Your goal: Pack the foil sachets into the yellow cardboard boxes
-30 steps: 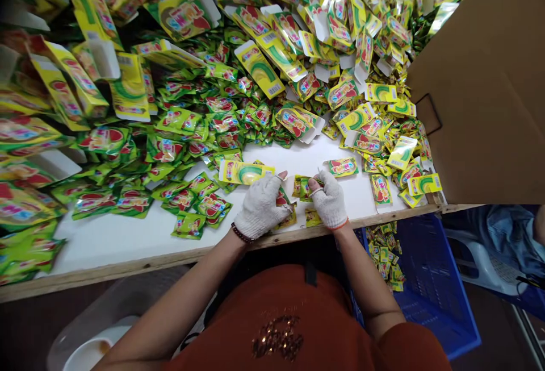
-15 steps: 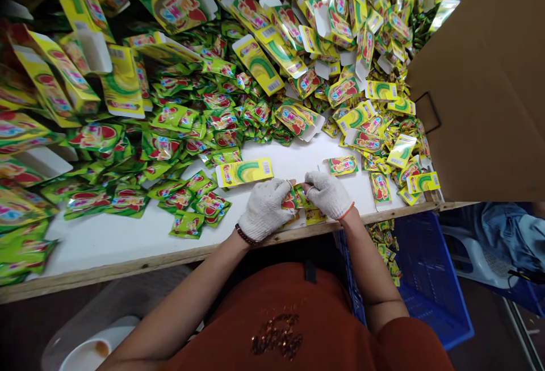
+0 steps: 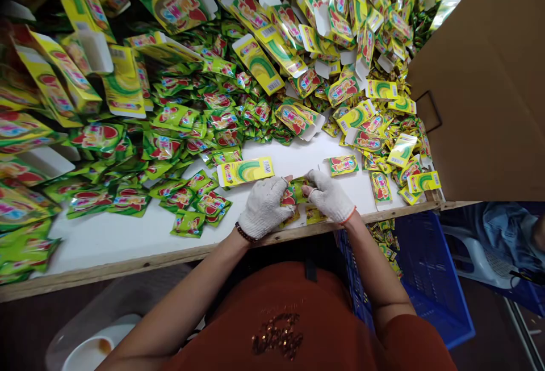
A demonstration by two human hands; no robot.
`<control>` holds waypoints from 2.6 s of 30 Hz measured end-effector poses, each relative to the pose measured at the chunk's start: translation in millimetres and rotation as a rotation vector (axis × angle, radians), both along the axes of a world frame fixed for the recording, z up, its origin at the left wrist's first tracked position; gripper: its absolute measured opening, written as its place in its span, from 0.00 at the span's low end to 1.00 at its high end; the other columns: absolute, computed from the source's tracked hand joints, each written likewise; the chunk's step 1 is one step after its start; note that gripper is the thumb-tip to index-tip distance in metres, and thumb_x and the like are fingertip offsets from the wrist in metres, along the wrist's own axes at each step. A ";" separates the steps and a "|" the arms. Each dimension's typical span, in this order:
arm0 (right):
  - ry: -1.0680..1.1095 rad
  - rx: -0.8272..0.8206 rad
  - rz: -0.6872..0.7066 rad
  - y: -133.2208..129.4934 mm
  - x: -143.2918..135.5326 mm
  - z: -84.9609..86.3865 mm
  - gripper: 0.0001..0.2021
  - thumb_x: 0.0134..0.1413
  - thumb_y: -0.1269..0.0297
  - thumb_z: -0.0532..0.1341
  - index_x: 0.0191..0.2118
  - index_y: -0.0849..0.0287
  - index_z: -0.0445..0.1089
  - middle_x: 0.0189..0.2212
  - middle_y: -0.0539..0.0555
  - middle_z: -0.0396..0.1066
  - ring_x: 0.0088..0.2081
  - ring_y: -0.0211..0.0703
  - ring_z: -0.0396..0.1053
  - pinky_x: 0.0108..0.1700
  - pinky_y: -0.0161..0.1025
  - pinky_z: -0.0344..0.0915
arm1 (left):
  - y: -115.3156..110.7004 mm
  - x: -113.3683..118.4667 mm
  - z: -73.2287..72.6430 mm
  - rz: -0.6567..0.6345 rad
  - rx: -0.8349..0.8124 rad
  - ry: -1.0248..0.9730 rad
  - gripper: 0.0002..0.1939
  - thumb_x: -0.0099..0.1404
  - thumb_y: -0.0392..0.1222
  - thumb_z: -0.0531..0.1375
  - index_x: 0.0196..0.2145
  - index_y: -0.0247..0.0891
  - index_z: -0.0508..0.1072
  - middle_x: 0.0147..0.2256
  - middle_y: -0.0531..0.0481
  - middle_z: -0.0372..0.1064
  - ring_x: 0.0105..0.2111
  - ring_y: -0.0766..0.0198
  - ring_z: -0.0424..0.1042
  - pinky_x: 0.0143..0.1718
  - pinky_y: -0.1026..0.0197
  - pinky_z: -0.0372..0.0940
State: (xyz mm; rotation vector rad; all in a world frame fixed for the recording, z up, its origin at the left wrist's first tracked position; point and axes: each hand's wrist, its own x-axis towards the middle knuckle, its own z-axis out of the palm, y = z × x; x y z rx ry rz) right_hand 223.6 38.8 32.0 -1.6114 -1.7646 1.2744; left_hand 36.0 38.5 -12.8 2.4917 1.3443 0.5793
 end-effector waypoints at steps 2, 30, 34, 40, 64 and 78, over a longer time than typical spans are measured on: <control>-0.038 0.017 -0.071 -3.4 2.7 0.3 0.07 0.55 0.62 0.57 0.29 0.57 0.62 0.24 0.46 0.61 0.28 0.37 0.59 0.31 0.35 0.54 | -0.3 0.6 1.4 -0.025 0.010 0.020 0.27 0.56 0.41 0.60 0.53 0.29 0.69 0.40 0.40 0.72 0.39 0.50 0.70 0.38 0.51 0.62; 0.222 -0.275 0.060 -11.5 -25.5 9.4 0.09 0.54 0.62 0.57 0.28 0.60 0.67 0.20 0.45 0.60 0.21 0.31 0.57 0.22 0.30 0.56 | -6.5 -4.4 6.8 -0.013 0.032 -0.195 0.30 0.63 0.43 0.56 0.60 0.26 0.62 0.44 0.35 0.72 0.43 0.49 0.72 0.43 0.49 0.67; 0.051 0.054 0.132 -2.1 -16.5 19.6 0.10 0.52 0.71 0.56 0.21 0.60 0.62 0.19 0.46 0.60 0.25 0.33 0.58 0.29 0.31 0.56 | -13.7 -14.2 25.3 0.007 -0.346 -0.455 0.28 0.66 0.43 0.55 0.63 0.35 0.59 0.55 0.39 0.68 0.54 0.54 0.68 0.56 0.51 0.64; 0.060 0.362 -0.132 -18.7 -14.9 -5.8 0.06 0.55 0.69 0.59 0.37 0.59 0.72 0.38 0.56 0.72 0.38 0.42 0.69 0.41 0.39 0.68 | -29.5 -15.7 13.8 0.242 -0.798 -0.957 0.26 0.63 0.45 0.59 0.56 0.37 0.59 0.48 0.39 0.73 0.46 0.57 0.75 0.48 0.53 0.71; 0.176 0.188 -0.105 -26.2 -28.2 -28.7 0.13 0.60 0.57 0.57 0.38 0.61 0.73 0.33 0.54 0.73 0.35 0.42 0.68 0.41 0.40 0.66 | -24.6 -21.8 8.8 0.304 -0.759 -0.863 0.17 0.61 0.50 0.61 0.43 0.36 0.73 0.39 0.45 0.75 0.40 0.58 0.73 0.46 0.54 0.69; 0.297 0.096 -0.115 -23.1 -23.7 -21.8 0.12 0.58 0.56 0.61 0.34 0.60 0.75 0.28 0.51 0.73 0.32 0.40 0.70 0.38 0.38 0.67 | -20.6 -32.7 26.9 0.259 -0.703 -0.709 0.14 0.64 0.49 0.60 0.37 0.35 0.77 0.35 0.47 0.77 0.34 0.61 0.73 0.38 0.60 0.69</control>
